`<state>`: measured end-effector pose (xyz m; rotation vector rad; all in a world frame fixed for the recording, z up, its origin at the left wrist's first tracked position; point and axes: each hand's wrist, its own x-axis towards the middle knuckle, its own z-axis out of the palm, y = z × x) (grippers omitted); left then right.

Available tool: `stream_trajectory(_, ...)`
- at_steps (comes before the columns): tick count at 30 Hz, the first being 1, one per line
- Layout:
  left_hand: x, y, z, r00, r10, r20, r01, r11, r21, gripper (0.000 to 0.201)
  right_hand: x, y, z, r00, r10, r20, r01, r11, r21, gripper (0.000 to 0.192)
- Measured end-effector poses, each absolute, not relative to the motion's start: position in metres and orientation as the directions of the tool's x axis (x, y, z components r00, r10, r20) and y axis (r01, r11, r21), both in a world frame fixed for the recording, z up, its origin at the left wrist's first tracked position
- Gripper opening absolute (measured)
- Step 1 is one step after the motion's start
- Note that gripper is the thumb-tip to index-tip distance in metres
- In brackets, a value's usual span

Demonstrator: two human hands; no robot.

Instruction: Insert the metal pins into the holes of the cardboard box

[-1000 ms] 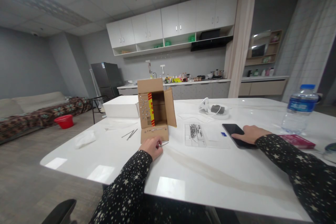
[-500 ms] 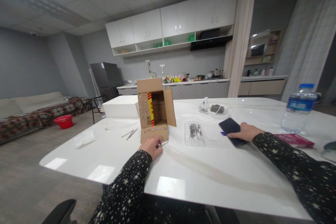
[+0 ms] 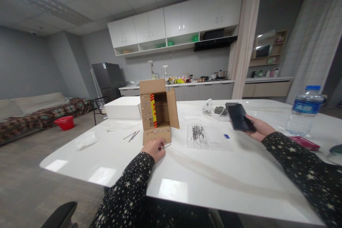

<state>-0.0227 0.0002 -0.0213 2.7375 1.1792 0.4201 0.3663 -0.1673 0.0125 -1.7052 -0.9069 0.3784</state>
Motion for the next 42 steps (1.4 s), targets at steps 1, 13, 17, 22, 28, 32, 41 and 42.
stream_trajectory(1,-0.023,0.0,-0.021,0.654,0.729,0.203,0.693,-0.684,0.227,0.017,0.361,-0.169,0.016,0.625,0.766,0.151,0.227,0.008,-0.974,0.049)
stream_trajectory(13,-0.012,0.007,-0.029,0.663,0.707,0.246,0.669,-0.707,0.231,0.016,0.315,-0.17,0.016,0.202,0.972,-0.122,-0.68,0.049,-0.732,0.052)
stream_trajectory(17,-0.007,0.006,-0.029,0.663,0.708,0.242,0.668,-0.706,0.236,0.017,0.283,-0.169,0.012,0.12,0.978,-0.172,-0.646,-0.055,-0.762,0.053)
stream_trajectory(22,-0.005,0.004,-0.03,0.661,0.712,0.238,0.671,-0.702,0.238,0.018,0.253,-0.174,0.007,-0.029,0.99,-0.137,-0.619,-0.125,-0.776,0.055)
stream_trajectory(28,-0.003,0.002,-0.026,0.657,0.718,0.231,0.677,-0.696,0.239,0.017,0.248,-0.177,0.003,-0.091,0.987,-0.136,-0.605,-0.163,-0.779,0.057)
stream_trajectory(32,-0.003,0.002,-0.025,0.661,0.713,0.236,0.671,-0.702,0.239,0.017,0.249,-0.177,0.003,-0.088,0.989,-0.121,-0.606,-0.149,-0.781,0.055)
stream_trajectory(41,-0.003,0.001,-0.025,0.66,0.715,0.23,0.673,-0.699,0.241,0.017,0.25,-0.177,0.003,-0.08,0.989,-0.128,-0.614,-0.15,-0.775,0.054)
stream_trajectory(42,-0.003,0.001,-0.025,0.66,0.715,0.231,0.673,-0.699,0.242,0.017,0.25,-0.177,0.003,-0.08,0.989,-0.126,-0.611,-0.149,-0.777,0.054)
